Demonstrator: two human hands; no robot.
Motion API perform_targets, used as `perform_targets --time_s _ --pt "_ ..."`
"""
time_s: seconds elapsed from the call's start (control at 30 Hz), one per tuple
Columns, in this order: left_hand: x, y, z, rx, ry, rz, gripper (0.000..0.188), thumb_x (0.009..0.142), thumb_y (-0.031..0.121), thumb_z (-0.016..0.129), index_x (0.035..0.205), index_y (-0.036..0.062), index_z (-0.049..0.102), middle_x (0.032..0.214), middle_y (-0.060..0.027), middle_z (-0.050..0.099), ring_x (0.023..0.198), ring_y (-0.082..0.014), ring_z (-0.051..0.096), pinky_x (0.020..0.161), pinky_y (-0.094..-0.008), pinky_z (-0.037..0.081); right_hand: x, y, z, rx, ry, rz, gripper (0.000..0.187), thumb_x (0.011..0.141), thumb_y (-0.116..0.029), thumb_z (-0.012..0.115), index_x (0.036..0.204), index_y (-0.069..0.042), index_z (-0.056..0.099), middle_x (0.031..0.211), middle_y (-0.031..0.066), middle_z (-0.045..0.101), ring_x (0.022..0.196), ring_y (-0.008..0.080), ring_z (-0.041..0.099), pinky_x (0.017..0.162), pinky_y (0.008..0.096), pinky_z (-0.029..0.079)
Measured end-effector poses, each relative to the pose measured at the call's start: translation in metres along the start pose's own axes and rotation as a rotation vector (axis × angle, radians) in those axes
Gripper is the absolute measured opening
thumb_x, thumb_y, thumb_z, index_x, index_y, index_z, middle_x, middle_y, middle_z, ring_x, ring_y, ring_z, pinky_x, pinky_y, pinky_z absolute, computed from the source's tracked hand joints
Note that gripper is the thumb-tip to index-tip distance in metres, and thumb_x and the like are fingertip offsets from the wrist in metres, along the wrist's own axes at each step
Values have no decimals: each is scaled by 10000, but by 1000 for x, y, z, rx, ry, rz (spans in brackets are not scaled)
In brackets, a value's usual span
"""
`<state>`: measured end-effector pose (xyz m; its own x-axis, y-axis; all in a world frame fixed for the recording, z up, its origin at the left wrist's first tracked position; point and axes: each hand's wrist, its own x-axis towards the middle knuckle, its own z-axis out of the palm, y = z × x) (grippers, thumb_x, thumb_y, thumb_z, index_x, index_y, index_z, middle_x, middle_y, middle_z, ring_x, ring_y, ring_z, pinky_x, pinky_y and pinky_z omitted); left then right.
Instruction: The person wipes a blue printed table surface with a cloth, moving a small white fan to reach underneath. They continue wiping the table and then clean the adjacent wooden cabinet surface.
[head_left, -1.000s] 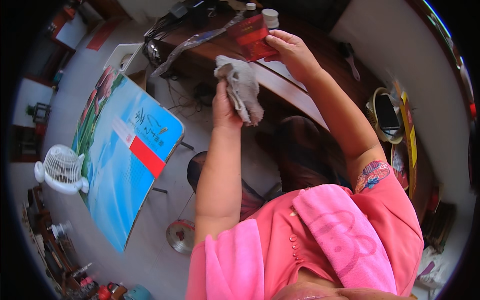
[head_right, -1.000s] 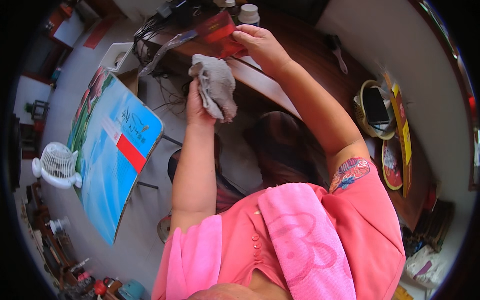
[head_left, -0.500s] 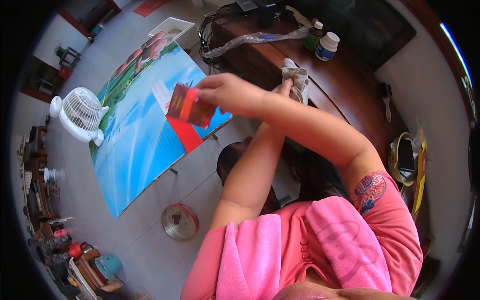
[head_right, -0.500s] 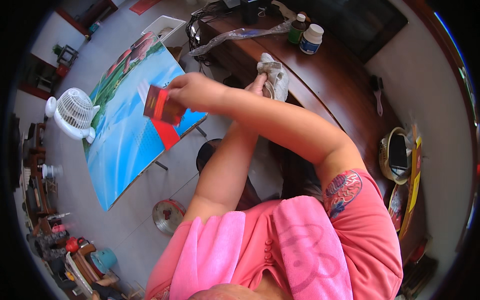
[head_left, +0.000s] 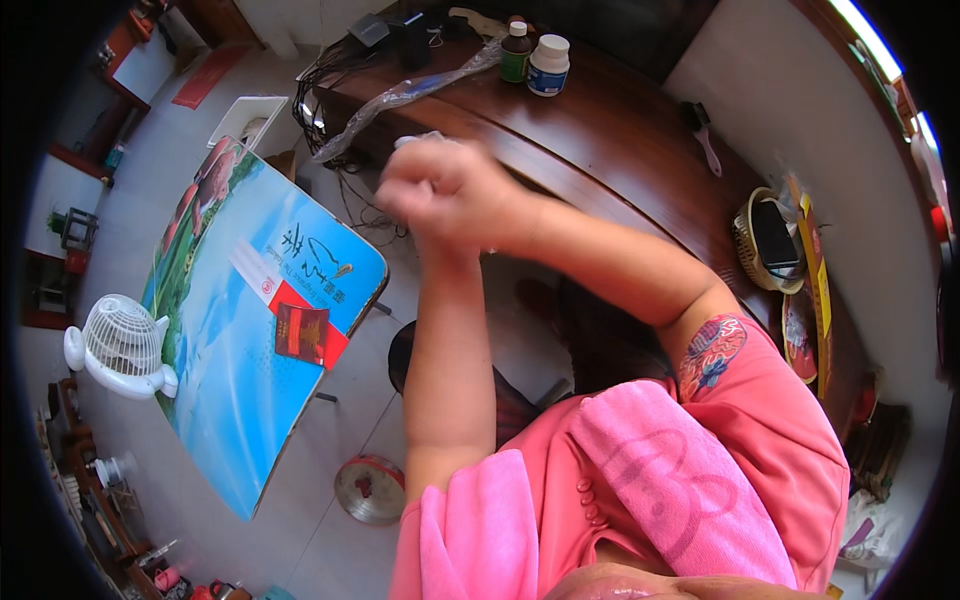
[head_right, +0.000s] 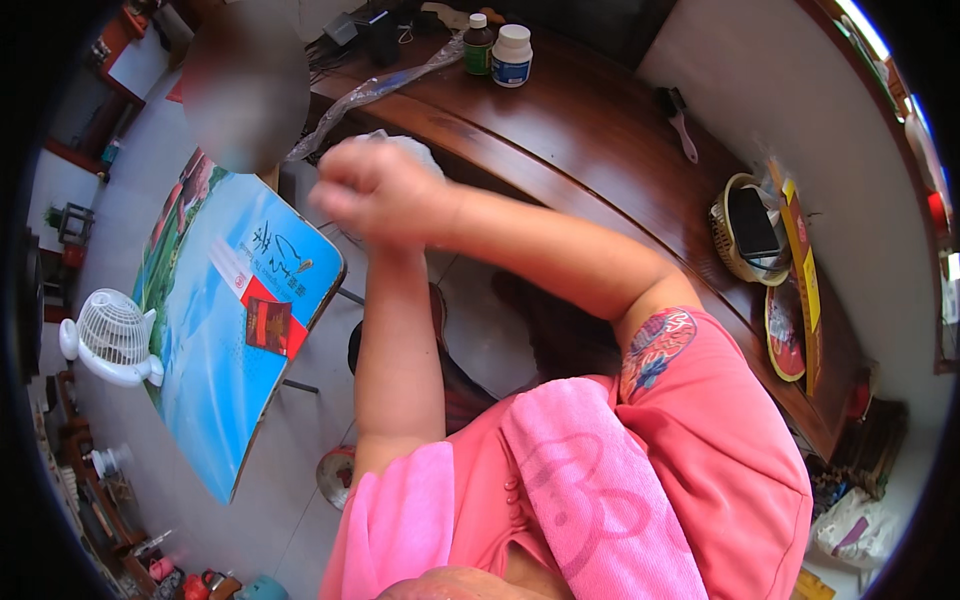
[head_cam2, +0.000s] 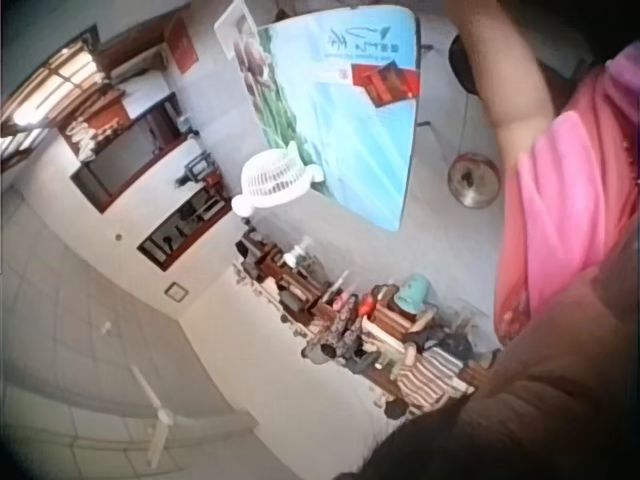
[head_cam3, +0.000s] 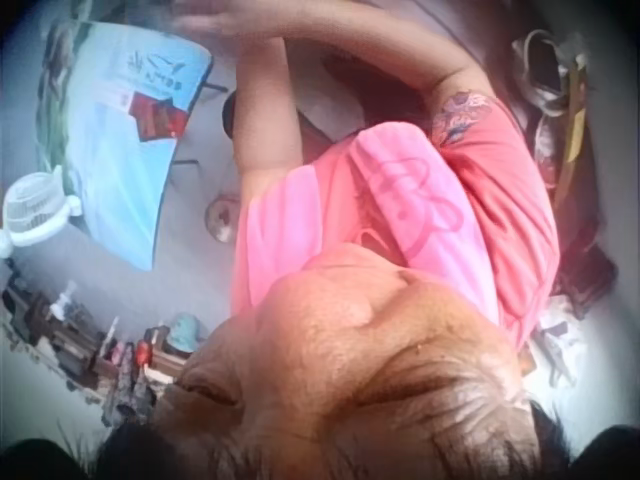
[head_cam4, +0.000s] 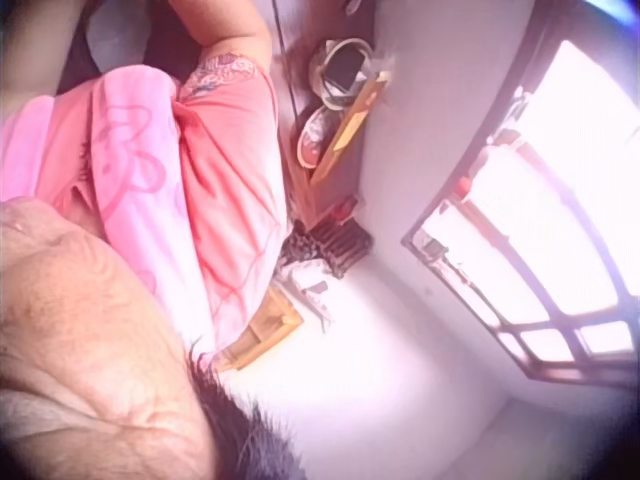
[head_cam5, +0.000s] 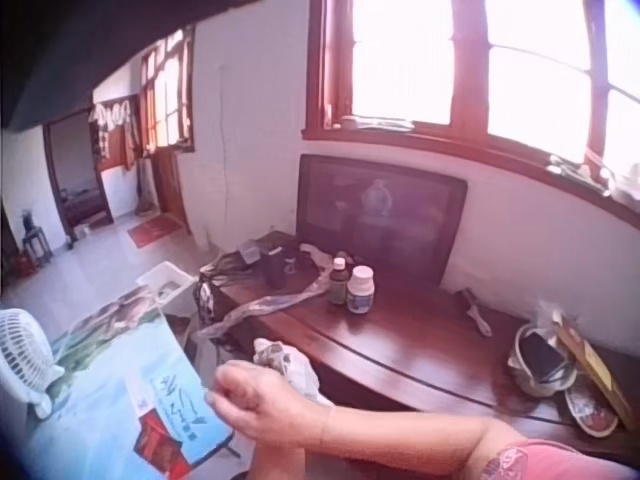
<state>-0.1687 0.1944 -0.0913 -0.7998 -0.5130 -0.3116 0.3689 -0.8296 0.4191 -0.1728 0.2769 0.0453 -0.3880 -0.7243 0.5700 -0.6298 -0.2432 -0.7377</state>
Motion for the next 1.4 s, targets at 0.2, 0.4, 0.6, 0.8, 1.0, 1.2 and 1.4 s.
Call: perform_targets --time_s 0.2,0.4,0.6,0.8,1.0,1.2,1.4 --pt "-37 20 30 109 116 36 409 983 441 513 1226 133 629 1204 -39 665 1104 -242 627 963 -433 515 27 130 -130 -501 399 166 263 878 -323 732 965 -74 735 943 109 694 879 249 658 770 382 537" --pt "-35 18 35 72 115 13 423 947 424 619 1222 104 637 1174 -31 667 1052 -205 639 907 -389 531 56 191 -196 -1167 248 573 625 792 -505 748 1297 -158 621 1271 162 611 1178 356 577 988 459 501" --pt "-25 9 35 92 112 -34 430 958 437 589 1235 110 633 1200 -35 666 1080 -214 637 934 -401 528 55 222 -210 -1089 177 690 596 758 -429 759 1238 -111 604 1237 172 617 1165 372 603 945 469 528" --pt "-24 11 36 86 75 -35 410 978 422 556 1232 109 634 1199 -34 674 1091 -224 642 944 -405 527 44 209 -227 -861 331 739 590 743 -414 796 1201 -84 624 1138 195 674 1077 346 651 914 421 529" --pt "-31 13 38 123 88 -52 424 978 431 548 1241 108 631 1219 -39 665 1114 -229 628 962 -421 513 18 197 -290 -743 390 751 563 709 -374 812 1153 -58 671 1102 193 707 1043 315 686 905 388 541" --pt "-29 12 28 153 39 -60 427 979 435 537 1247 114 626 1221 -40 663 1118 -237 624 964 -425 509 -27 186 -350 -531 384 954 609 732 -306 787 1260 -39 641 1134 152 705 1036 269 677 879 367 540" --pt "-29 11 32 182 44 -68 420 981 428 535 1248 116 623 1219 -39 665 1112 -236 628 956 -423 515 -60 159 -374 -189 413 1034 605 774 -121 680 1365 -77 560 1237 120 637 1129 257 605 936 394 499"
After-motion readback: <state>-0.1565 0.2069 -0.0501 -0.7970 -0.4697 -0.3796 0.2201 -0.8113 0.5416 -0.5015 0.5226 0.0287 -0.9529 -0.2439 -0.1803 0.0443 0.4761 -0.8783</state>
